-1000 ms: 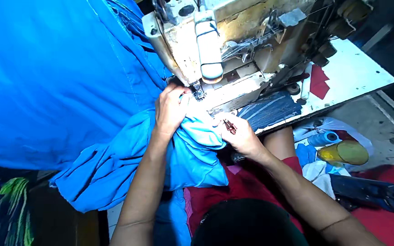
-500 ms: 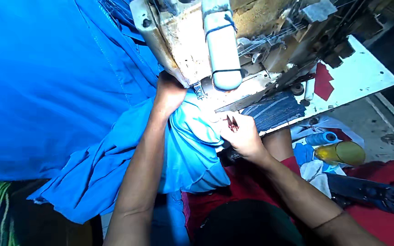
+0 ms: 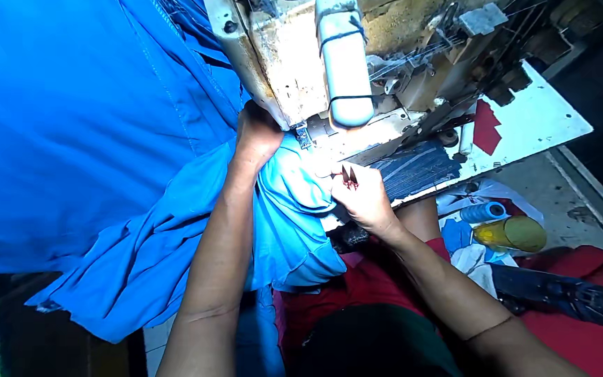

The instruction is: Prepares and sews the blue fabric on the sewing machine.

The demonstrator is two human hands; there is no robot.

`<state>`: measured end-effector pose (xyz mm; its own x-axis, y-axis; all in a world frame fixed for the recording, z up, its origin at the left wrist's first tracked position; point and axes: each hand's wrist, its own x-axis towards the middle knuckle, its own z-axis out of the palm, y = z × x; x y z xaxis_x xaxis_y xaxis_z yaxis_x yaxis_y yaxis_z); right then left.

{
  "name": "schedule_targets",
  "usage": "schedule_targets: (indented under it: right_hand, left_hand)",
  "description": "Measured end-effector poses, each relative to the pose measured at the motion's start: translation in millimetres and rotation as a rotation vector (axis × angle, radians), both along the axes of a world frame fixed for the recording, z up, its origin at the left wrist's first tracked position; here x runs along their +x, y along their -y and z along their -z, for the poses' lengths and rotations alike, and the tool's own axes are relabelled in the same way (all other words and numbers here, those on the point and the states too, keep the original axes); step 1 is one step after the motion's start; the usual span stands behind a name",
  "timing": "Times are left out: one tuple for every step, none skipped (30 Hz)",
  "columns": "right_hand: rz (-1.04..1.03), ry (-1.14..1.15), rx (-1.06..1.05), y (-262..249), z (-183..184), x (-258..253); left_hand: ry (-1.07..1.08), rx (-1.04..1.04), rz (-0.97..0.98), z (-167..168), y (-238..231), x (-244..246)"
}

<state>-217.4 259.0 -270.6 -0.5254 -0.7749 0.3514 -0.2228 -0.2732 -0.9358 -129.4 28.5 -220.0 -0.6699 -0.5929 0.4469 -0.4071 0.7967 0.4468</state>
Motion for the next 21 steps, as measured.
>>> schedule_targets:
  right_hand:
    - [-0.011, 0.009, 0.002, -1, 0, 0]
    - [-0.023, 0.013, 0.002, -1, 0, 0]
    - [-0.033, 0.006, 0.007, -1, 0, -1]
    - [-0.041, -0.017, 0.011, -2, -1, -2]
    - [-0.051, -0.04, 0.009, -2, -2, -4]
    - [-0.062, -0.058, -0.006, -2, -3, -6]
    - [-0.072, -0.072, -0.027, -2, -3, -8]
    - [-0.084, -0.079, -0.043, -3, -3, -10]
    - [-0.103, -0.075, -0.05, -4, -5, -12]
    - [-0.127, -0.075, -0.05, -6, -7, -15]
    - [-0.149, -0.08, -0.04, -8, -8, -16]
    - [-0.169, -0.097, -0.028, -9, -9, -16]
    - [-0.186, -0.137, -0.018, -11, -8, -17]
    - [-0.191, -0.23, 0.005, -11, -7, -18]
    - [-0.187, -0.378, 0.027, -10, -5, -21]
    - [-0.172, -0.55, 0.029, -10, -2, -23]
    - [-0.148, -0.699, 0.018, -11, 1, -23]
    - [-0.14, -0.791, -0.021, -15, 1, -21]
    - [-0.15, -0.848, -0.073, -19, 0, -19]
    - [-0.172, -0.881, -0.126, -23, -2, -17]
    - [-0.199, -0.892, -0.174, -28, -3, -14]
  left_hand:
    - [-0.013, -0.001, -0.01, 0, -2, 0]
    - [-0.037, -0.01, -0.021, -3, -6, 1]
    - [-0.065, -0.037, -0.038, -8, -14, 4]
    - [-0.099, -0.071, -0.074, -13, -26, 9]
    - [-0.155, -0.116, -0.117, -16, -39, 16]
    - [-0.224, -0.171, -0.104, -15, -55, 27]
    - [-0.258, -0.182, -0.019, -9, -75, 40]
    - [-0.231, -0.173, 0.091, 2, -95, 55]
    - [-0.156, -0.161, 0.176, 16, -114, 68]
    - [-0.035, -0.198, 0.204, 32, -128, 78]
    - [0.075, -0.256, 0.193, 46, -138, 88]
    - [0.151, -0.277, 0.167, 56, -144, 98]
    - [0.187, -0.269, 0.147, 61, -149, 107]
    - [0.194, -0.256, 0.137, 60, -152, 115]
    - [0.182, -0.244, 0.146, 52, -156, 122]
    - [0.159, -0.23, 0.171, 42, -161, 127]
    - [0.127, -0.209, 0.208, 32, -168, 131]
    - [0.085, -0.18, 0.255, 22, -173, 132]
    - [0.033, -0.155, 0.303, 16, -177, 133]
    - [-0.027, -0.14, 0.338, 13, -179, 131]
    - [-0.088, -0.141, 0.351, 14, -181, 129]
